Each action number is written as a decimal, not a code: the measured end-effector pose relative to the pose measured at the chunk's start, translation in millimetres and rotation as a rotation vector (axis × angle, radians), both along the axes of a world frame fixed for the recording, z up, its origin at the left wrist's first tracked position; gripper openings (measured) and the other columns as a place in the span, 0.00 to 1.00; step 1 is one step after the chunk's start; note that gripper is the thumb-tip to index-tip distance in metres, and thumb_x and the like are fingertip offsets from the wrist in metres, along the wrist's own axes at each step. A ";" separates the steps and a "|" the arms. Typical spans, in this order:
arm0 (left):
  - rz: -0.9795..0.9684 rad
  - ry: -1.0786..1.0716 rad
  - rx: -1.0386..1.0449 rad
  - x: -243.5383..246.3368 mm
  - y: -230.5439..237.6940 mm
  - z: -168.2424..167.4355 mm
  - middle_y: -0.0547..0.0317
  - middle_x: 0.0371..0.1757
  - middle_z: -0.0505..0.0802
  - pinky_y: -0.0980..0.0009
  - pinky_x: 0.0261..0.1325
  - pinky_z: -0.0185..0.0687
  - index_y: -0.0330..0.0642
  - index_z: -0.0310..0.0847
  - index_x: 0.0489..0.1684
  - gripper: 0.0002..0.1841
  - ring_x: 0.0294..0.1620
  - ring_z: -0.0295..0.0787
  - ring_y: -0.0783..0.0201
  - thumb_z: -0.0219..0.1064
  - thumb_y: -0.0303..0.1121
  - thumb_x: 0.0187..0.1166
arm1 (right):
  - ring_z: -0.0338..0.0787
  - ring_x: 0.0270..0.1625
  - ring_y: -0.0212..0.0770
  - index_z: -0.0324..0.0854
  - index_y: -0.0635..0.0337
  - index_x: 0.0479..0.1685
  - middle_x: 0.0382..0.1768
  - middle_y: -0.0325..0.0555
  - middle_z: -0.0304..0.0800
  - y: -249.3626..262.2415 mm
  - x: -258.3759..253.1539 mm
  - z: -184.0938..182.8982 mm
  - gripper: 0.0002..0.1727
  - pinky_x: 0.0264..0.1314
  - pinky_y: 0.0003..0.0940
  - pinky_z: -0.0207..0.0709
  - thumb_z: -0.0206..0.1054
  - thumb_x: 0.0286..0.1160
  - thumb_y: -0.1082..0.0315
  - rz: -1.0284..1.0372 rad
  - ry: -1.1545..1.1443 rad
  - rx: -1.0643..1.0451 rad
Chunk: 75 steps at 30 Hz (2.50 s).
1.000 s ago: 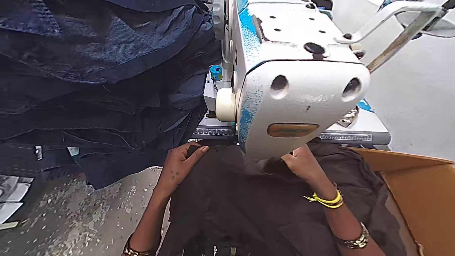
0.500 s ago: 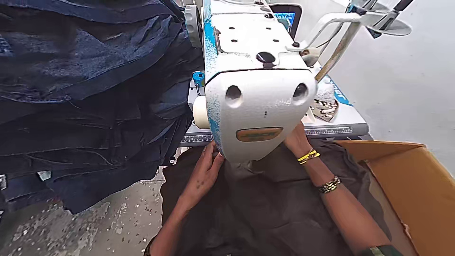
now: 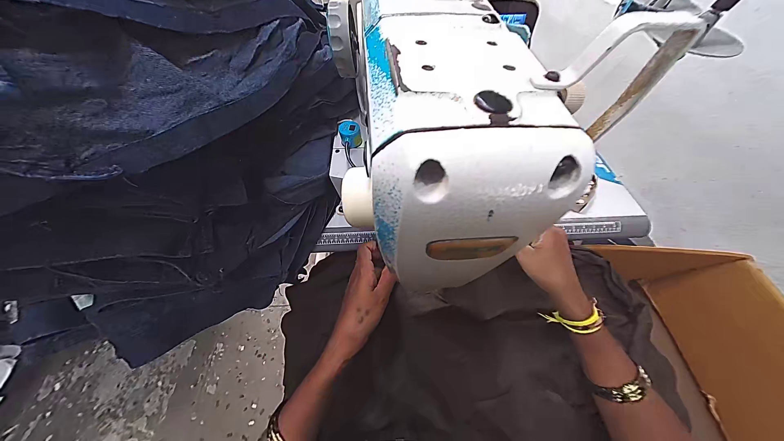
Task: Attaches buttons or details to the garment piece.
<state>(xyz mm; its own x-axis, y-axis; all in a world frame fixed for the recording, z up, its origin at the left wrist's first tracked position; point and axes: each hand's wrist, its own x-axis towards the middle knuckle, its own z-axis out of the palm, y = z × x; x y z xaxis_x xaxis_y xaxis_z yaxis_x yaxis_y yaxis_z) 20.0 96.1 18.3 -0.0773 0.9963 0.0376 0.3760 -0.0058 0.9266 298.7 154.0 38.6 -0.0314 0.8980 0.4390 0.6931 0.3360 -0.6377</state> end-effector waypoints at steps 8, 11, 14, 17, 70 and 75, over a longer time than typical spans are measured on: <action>-0.253 0.191 0.380 -5.3 -45.7 20.2 0.65 0.12 0.72 0.81 0.18 0.61 0.42 0.74 0.15 0.21 0.14 0.66 0.77 0.59 0.37 0.85 | 0.85 0.29 0.43 0.81 0.56 0.29 0.24 0.45 0.84 -29.2 -60.7 -0.8 0.14 0.33 0.34 0.78 0.58 0.85 0.63 0.382 -0.357 0.663; -0.269 0.159 0.384 -9.7 -54.1 15.8 0.67 0.16 0.78 0.82 0.23 0.65 0.44 0.79 0.20 0.20 0.18 0.71 0.79 0.62 0.44 0.86 | 0.89 0.31 0.44 0.85 0.54 0.25 0.22 0.44 0.88 -32.7 -82.6 1.8 0.14 0.37 0.35 0.80 0.61 0.80 0.67 0.480 -0.426 0.687; -0.278 0.112 0.400 -13.6 -51.3 18.5 0.67 0.24 0.88 0.83 0.31 0.74 0.43 0.88 0.32 0.17 0.26 0.80 0.82 0.65 0.45 0.85 | 0.92 0.37 0.41 0.85 0.55 0.26 0.27 0.45 0.92 -29.6 -86.0 7.9 0.12 0.43 0.31 0.82 0.62 0.78 0.66 0.437 -0.371 0.599; -0.290 0.001 0.436 -24.2 -51.5 26.1 0.65 0.31 0.93 0.87 0.39 0.79 0.39 0.89 0.35 0.15 0.33 0.84 0.85 0.67 0.41 0.84 | 0.88 0.41 0.29 0.80 0.58 0.41 0.32 0.41 0.89 -52.3 -82.6 5.9 0.17 0.50 0.21 0.79 0.59 0.89 0.52 0.667 0.012 0.177; 0.027 -0.111 0.052 5.1 1.5 -9.6 0.55 0.48 0.85 0.83 0.52 0.78 0.25 0.68 0.68 0.23 0.46 0.82 0.81 0.61 0.32 0.80 | 0.91 0.38 0.54 0.89 0.72 0.42 0.37 0.60 0.92 27.5 -1.1 -18.0 0.08 0.45 0.51 0.82 0.70 0.74 0.73 -0.082 -0.074 0.163; -0.034 0.185 0.212 0.4 -18.3 5.2 0.67 0.16 0.79 0.75 0.26 0.69 0.40 0.82 0.21 0.16 0.20 0.74 0.77 0.60 0.36 0.80 | 0.92 0.33 0.50 0.88 0.67 0.30 0.29 0.55 0.91 -2.0 -33.8 4.7 0.09 0.34 0.47 0.83 0.70 0.68 0.67 0.086 -0.189 0.348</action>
